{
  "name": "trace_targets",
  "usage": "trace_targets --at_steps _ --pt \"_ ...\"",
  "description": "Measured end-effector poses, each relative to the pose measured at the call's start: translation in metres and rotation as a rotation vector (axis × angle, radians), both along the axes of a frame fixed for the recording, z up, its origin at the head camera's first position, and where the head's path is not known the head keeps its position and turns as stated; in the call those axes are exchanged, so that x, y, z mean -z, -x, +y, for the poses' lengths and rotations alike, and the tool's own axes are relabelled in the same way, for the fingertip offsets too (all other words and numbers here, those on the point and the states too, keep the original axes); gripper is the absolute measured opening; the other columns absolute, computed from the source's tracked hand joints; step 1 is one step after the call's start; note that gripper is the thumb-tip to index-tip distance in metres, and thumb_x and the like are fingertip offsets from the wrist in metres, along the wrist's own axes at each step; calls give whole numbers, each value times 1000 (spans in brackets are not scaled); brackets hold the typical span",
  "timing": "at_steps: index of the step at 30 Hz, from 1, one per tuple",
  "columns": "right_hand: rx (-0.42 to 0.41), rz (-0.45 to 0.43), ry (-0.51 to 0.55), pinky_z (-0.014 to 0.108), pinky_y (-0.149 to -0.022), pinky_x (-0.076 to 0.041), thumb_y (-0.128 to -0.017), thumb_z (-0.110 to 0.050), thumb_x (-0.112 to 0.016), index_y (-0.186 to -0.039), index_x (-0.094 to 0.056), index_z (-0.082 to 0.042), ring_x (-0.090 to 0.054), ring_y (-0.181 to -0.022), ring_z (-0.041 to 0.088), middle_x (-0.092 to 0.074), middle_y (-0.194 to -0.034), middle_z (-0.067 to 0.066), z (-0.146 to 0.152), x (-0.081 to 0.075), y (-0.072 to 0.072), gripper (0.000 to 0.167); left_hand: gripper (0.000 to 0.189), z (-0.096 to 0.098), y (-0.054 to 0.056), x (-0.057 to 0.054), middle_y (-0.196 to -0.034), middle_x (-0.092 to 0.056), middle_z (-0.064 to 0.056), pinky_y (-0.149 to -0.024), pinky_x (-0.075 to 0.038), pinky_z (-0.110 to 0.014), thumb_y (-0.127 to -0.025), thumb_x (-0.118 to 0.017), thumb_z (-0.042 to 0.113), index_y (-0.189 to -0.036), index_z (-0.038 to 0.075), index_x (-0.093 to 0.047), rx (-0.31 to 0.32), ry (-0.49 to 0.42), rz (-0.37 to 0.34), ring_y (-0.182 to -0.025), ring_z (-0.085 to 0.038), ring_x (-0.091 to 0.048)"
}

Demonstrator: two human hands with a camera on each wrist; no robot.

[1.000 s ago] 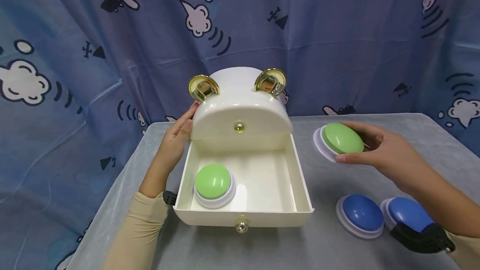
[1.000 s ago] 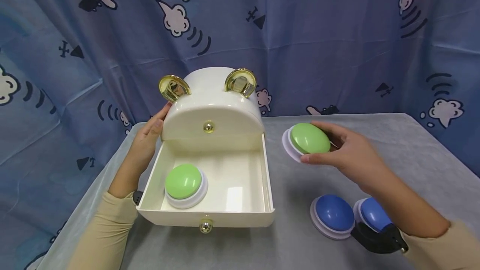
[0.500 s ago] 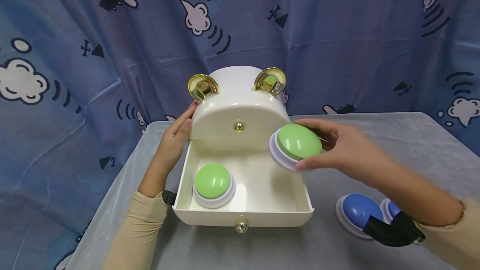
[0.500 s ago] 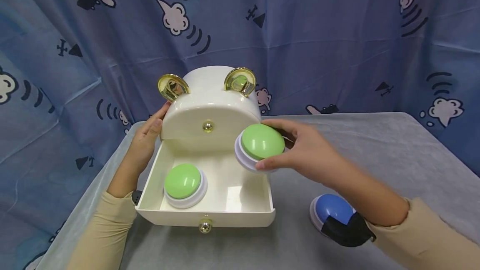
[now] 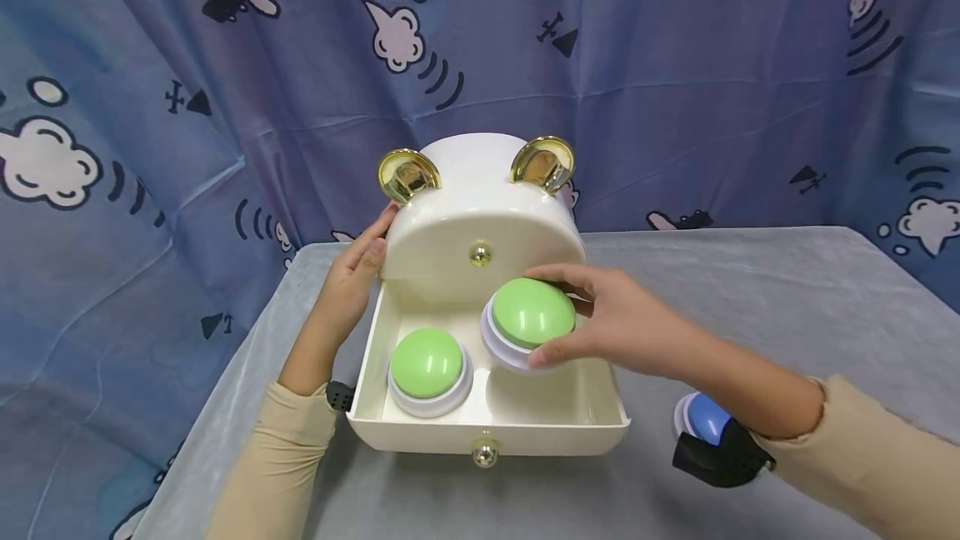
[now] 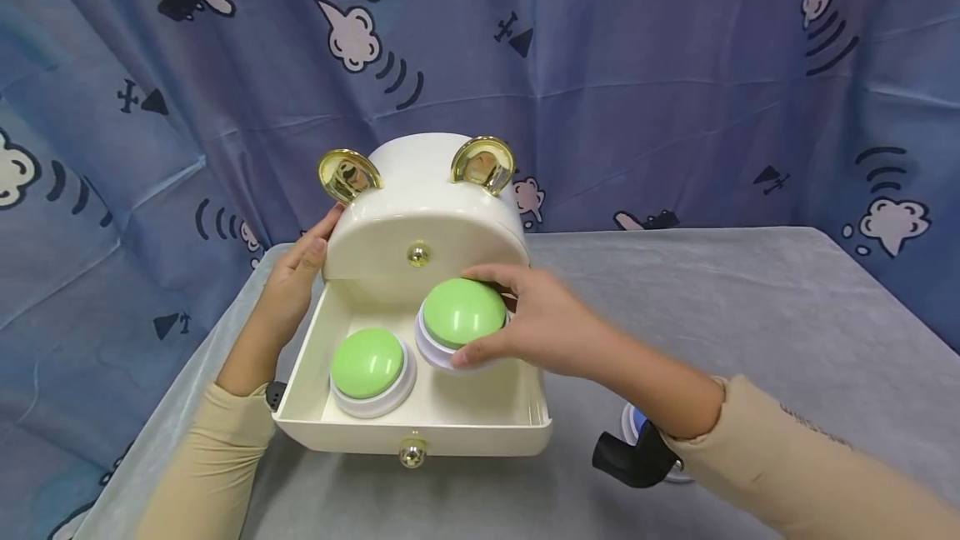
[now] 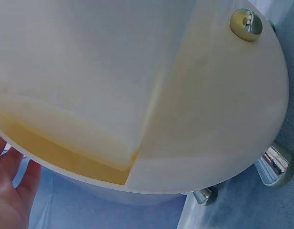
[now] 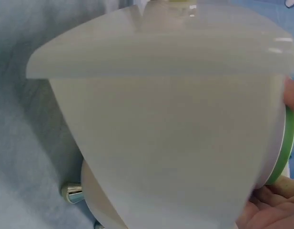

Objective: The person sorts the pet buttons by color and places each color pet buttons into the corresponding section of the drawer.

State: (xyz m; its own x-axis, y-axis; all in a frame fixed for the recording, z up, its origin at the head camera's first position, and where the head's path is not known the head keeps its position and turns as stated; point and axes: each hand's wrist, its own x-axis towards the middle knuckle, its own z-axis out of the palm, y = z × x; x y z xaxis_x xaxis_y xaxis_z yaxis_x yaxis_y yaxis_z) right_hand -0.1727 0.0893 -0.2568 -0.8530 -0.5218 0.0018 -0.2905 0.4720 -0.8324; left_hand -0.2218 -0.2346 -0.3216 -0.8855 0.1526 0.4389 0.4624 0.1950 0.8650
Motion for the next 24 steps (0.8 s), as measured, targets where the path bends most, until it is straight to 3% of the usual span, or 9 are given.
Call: trace_targets --at_steps 5,13,24 --pt "-27 59 -47 48 -109 -47 -65 -27 -93 -137 -57 -7 -59 -123 28 -62 -132 10 -10 5 3 83 50 0 0 0 -165 -28 -2 -127 -16 -38 -109 -36 29 -154 7 -36 -3 13 -5 -154 -16 -22" --pt "-86 255 -205 39 -91 -52 -61 -26 -94 -126 -64 -7 -62 -102 20 -69 -116 4 -25 13 13 74 50 0 -1 0 -165 -27 -2 -127 -16 -38 -109 -36 29 -154 7 -35 -2 15 -12 -154 -16 -21" --pt "-158 330 -292 34 -85 -53 -58 -16 -95 -119 -65 -1 -61 -94 18 -69 -107 5 -35 17 15 70 51 0 0 -1 -165 -27 -1 -127 -16 -39 -109 -37 30 -154 8 -35 2 9 -18 -154 -15 -21"
